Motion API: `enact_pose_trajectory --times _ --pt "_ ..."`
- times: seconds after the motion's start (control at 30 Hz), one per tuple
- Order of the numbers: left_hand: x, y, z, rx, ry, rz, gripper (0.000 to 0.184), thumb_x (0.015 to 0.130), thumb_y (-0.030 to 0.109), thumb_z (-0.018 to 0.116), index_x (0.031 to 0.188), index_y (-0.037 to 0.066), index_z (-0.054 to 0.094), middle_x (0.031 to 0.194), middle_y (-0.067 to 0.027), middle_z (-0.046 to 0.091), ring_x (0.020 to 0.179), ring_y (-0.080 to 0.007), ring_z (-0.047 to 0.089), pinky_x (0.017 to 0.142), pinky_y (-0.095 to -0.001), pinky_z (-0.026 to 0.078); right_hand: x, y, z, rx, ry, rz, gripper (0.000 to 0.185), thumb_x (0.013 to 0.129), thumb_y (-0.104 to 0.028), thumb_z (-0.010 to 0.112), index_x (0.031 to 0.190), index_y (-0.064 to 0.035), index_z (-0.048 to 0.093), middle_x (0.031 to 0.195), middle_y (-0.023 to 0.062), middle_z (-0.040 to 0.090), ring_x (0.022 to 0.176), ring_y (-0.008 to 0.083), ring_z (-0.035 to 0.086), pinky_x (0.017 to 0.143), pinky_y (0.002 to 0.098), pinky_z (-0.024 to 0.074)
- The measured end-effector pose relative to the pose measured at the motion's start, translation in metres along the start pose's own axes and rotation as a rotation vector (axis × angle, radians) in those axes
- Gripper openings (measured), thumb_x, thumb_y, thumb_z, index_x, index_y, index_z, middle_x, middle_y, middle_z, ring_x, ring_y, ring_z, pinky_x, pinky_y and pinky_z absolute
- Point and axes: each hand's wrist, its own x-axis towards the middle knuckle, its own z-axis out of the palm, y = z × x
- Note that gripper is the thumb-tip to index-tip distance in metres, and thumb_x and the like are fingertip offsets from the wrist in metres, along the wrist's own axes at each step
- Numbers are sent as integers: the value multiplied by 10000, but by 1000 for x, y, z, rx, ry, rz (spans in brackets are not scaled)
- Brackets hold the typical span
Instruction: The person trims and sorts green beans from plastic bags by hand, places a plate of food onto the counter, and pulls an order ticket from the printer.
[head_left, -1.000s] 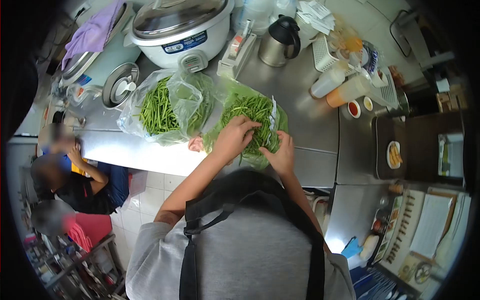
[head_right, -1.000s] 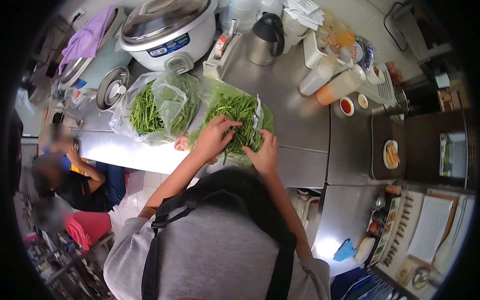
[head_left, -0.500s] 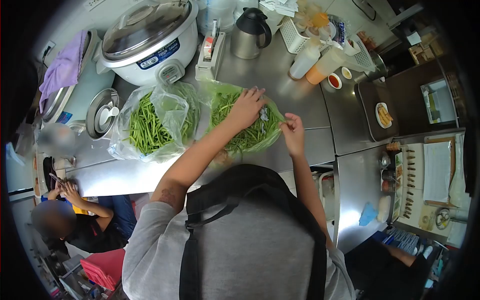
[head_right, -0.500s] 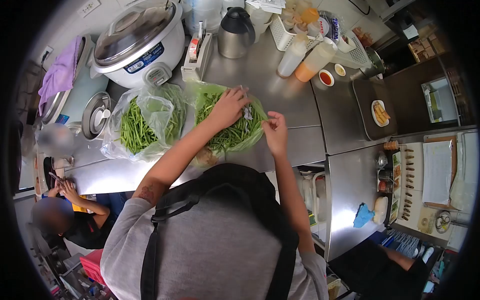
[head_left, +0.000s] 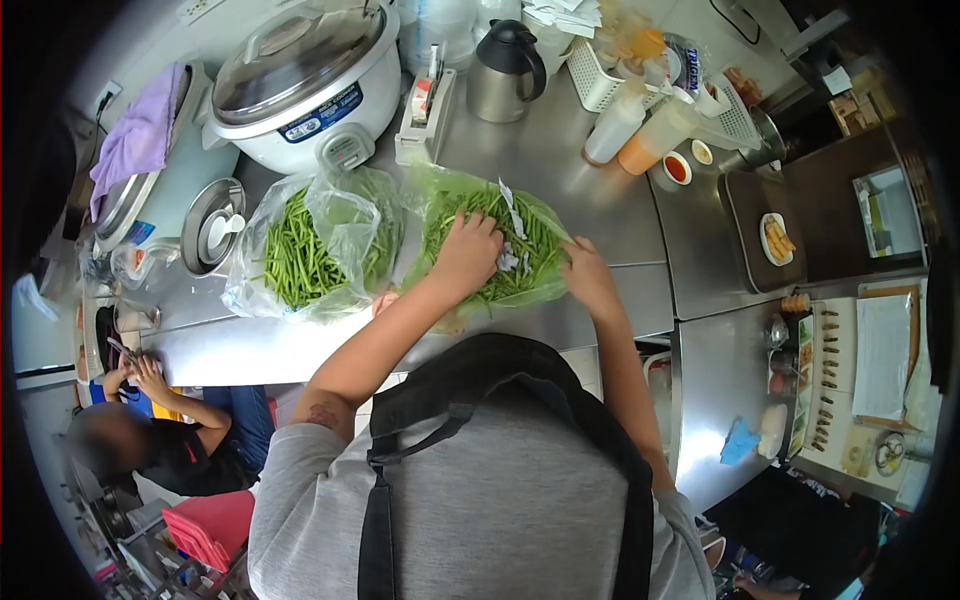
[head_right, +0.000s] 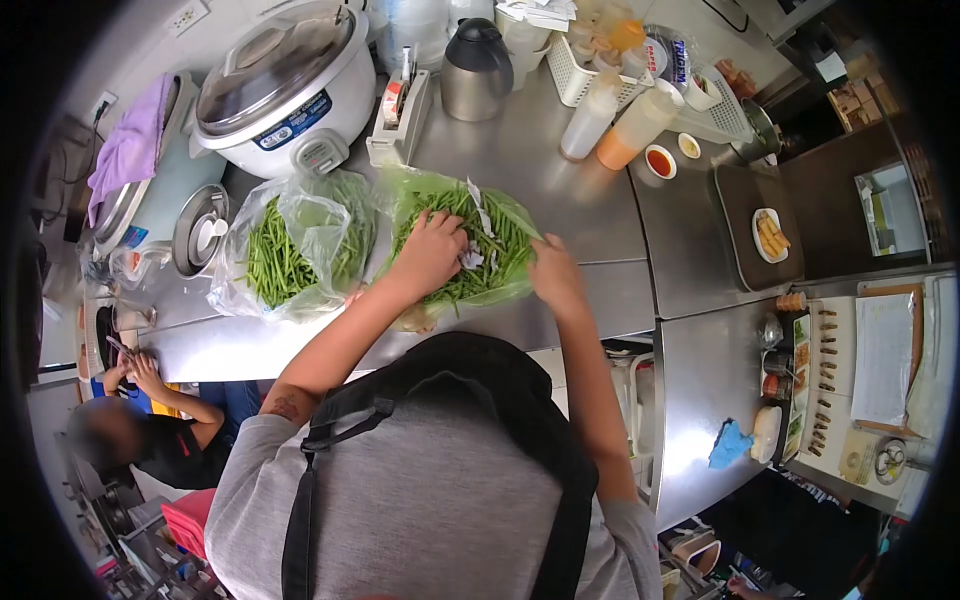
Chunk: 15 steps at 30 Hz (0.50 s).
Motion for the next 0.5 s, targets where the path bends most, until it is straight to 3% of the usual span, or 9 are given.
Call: enact_pose_trajectory --times 0.07,0.17,0.27,0.37,0.5 --pt "8 11 1 61 150 -41 243 716 146 675 929 48 611 1021 -108 573 1075 -268 522 969 -488 372 6 -4 1 19 -3 25 466 801 -95 549 1265 -50 541 1161 224 554 1042 396 567 880 452 471" --pt "35 16 5 -311 22 114 368 705 119 694 1044 46 570 1121 -125 567 1131 -297 507 989 -457 373 18 -13 1 77 -13 69 545 778 -46 574 1313 -24 471 1140 239 541 1031 410 564 845 454 484" --pt "56 20 36 -406 -221 245 407 714 138 702 1076 40 543 1123 -129 564 1133 -307 508 961 -436 393 26 -4 11 112 60 4 588 747 12 595 1314 13 440 1125 239 533 1001 416 571 817 452 494" --pt "75 20 57 -250 -242 156 562 714 254 726 1196 57 517 1189 -121 539 1175 -300 488 987 -484 371 31 -7 9 66 86 15 596 726 43 604 1300 32 447 1104 232 530 954 416 584 794 453 500" --pt "91 23 65 -47 -458 76 762 684 421 738 1319 93 477 1273 -120 492 1245 -298 429 1040 -554 293 27 2 13 13 80 25 606 721 43 599 1308 17 451 1068 217 526 908 414 594 765 462 504"
